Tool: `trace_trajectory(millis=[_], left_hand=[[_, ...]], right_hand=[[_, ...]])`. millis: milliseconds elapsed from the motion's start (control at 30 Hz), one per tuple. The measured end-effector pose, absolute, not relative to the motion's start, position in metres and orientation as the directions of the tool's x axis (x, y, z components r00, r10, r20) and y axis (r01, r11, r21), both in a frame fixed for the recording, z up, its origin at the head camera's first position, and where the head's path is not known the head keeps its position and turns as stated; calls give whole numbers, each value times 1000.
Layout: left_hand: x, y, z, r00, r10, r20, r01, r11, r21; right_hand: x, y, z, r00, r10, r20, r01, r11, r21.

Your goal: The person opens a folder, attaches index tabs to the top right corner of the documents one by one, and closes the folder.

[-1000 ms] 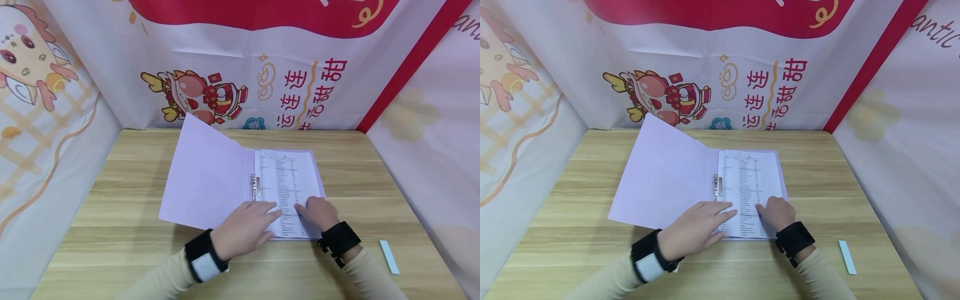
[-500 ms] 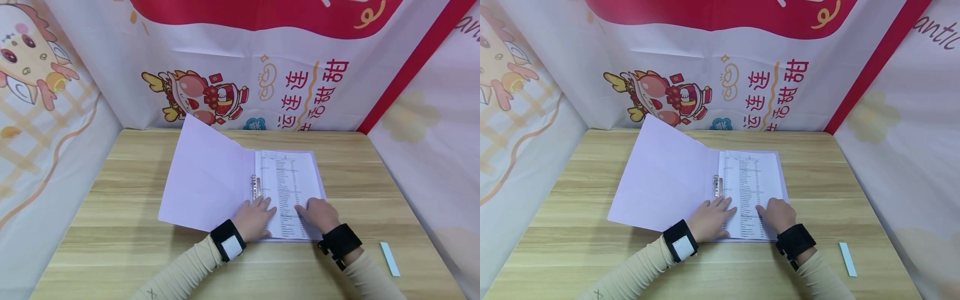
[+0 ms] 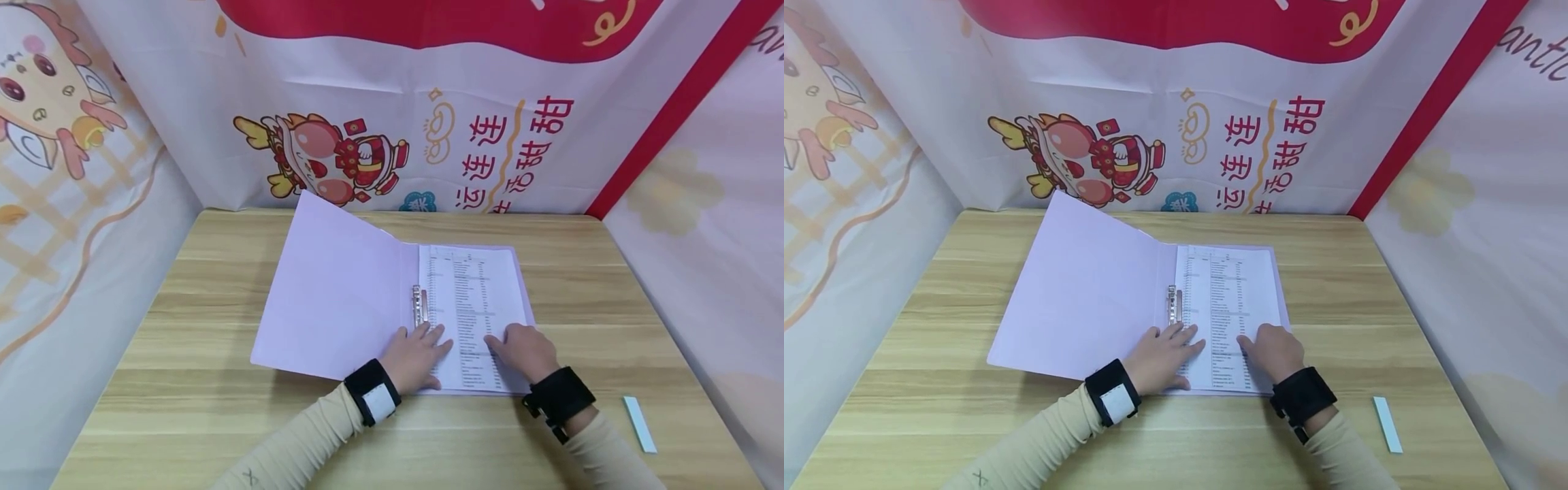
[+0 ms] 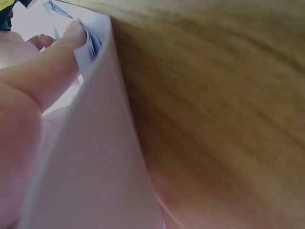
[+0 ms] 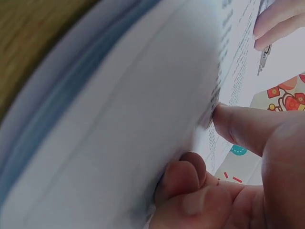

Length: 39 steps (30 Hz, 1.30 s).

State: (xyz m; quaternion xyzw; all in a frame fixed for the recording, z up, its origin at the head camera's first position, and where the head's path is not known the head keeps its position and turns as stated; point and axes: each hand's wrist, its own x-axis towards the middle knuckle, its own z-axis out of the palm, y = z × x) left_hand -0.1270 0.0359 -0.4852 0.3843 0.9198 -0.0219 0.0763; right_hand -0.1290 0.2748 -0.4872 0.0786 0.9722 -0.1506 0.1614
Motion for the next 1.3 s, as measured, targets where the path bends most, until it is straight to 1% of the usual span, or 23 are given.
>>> trace_trajectory(millis=[167, 367, 533, 667, 900, 1067, 1300], left_hand=[[-128, 36, -485, -690, 704, -168, 710, 703, 30], [-131, 36, -489, -689, 708, -155, 712, 701, 33], [-134, 36, -492, -692, 710, -131, 713, 701, 29], [-134, 35, -493, -692, 712, -119, 713, 700, 38], [-132, 35, -490, -698, 703, -134, 704, 708, 48], [-131, 33, -492, -699, 702, -133, 703, 710, 49], [-130, 33, -494, -702, 699, -137, 702, 711, 31]], right_hand=[[-130, 278, -486, -940, 94, -327, 186, 947, -261], [-127, 283, -475, -954, 72, -290, 152, 952, -265], [-118, 291, -461, -969, 39, -243, 103, 961, -258], [-107, 303, -448, -972, 38, -231, 95, 966, -240], [-86, 333, -431, -961, 70, -266, 137, 960, -244], [-70, 363, -427, -962, 58, -266, 127, 961, -248], [-52, 409, -427, -925, 110, -363, 190, 963, -191]])
